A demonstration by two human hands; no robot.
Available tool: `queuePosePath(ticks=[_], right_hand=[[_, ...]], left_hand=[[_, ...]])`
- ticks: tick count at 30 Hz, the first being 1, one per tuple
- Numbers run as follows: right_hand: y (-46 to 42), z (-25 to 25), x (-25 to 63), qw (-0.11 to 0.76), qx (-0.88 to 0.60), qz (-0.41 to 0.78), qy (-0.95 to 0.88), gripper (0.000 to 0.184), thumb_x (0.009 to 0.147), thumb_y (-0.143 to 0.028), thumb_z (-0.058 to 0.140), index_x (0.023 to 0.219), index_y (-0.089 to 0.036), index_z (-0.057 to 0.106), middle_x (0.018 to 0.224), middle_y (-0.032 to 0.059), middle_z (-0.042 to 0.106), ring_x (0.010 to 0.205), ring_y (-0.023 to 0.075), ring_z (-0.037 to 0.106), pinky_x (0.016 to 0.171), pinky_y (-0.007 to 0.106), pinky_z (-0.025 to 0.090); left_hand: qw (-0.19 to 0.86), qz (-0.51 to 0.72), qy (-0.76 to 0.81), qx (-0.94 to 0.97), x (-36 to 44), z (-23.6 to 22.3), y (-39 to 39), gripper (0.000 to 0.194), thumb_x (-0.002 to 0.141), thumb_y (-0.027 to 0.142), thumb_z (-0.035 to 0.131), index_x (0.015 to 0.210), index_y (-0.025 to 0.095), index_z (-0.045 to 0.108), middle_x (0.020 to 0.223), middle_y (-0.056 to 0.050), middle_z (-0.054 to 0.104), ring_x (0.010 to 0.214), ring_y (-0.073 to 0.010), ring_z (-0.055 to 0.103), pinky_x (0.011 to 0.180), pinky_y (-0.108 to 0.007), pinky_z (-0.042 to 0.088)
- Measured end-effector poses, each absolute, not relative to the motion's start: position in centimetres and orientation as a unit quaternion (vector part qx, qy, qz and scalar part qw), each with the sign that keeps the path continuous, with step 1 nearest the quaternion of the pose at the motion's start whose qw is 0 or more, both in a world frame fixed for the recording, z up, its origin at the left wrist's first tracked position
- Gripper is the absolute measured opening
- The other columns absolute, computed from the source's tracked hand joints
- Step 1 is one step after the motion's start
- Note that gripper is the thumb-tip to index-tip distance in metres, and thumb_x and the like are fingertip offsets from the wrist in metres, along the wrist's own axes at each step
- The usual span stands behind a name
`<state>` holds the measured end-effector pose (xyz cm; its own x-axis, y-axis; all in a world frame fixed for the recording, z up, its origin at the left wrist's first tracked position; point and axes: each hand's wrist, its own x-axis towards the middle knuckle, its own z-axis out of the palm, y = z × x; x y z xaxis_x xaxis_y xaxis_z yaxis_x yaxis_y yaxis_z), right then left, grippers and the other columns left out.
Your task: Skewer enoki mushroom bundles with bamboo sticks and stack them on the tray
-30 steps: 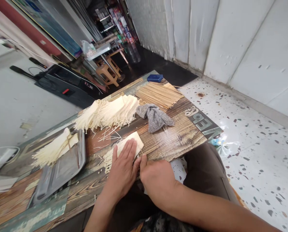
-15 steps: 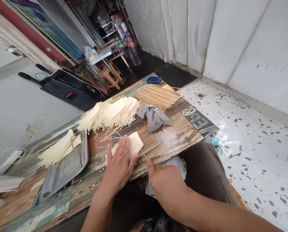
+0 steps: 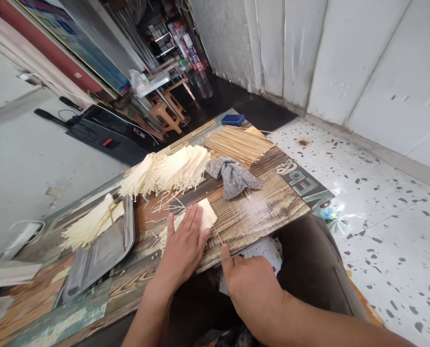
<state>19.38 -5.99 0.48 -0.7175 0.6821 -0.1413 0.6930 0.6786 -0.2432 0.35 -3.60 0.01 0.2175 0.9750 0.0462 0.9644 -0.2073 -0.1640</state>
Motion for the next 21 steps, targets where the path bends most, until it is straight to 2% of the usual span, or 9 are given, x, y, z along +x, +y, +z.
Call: queuePosePath(ticks=[8, 15, 21], right_hand=[[-6.0, 0.1, 19.2, -0.035, 0.376, -0.116, 0.919, 0.061, 0.065, 0.003, 0.049, 0.127, 0.001, 0.055, 0.068, 0.005, 0.068, 0.05, 0.0175, 0.061, 0.039, 0.034, 0.027], [-5.6, 0.6, 18.9, -0.017, 0.384, -0.139, 0.912, 0.066, 0.064, 0.005, 0.047, 0.129, 0.001, 0.053, 0.074, 0.0068, 0.071, 0.055, 0.0189, 0.064, 0.04, 0.035, 0.029], [-5.0, 1.5, 19.5, 0.009, 0.376, -0.163, 0.912, 0.064, 0.069, -0.001, 0.049, 0.133, 0.0, 0.051, 0.079, 0.0076, 0.072, 0.059, 0.0199, 0.066, 0.042, 0.035, 0.031]], left_hand=[[0.079, 0.027, -0.623, -0.777, 0.3, -0.2, -3.5, 0.055, 0.1, 0.036, 0.026, 0.144, 0.004, 0.033, 0.15, -0.016, 0.037, 0.141, -0.0272, 0.032, 0.116, -0.058, 0.008], [0.07, 0.03, -0.624, -0.777, 0.3, -0.2, -3.5, 0.057, 0.1, 0.037, 0.024, 0.144, 0.002, 0.032, 0.15, -0.017, 0.036, 0.141, -0.0273, 0.031, 0.116, -0.058, 0.008], [0.077, 0.018, -0.622, -0.779, 0.3, -0.5, -3.5, 0.058, 0.1, 0.04, 0.023, 0.144, 0.003, 0.033, 0.149, -0.017, 0.037, 0.14, -0.0281, 0.033, 0.116, -0.057, 0.012]])
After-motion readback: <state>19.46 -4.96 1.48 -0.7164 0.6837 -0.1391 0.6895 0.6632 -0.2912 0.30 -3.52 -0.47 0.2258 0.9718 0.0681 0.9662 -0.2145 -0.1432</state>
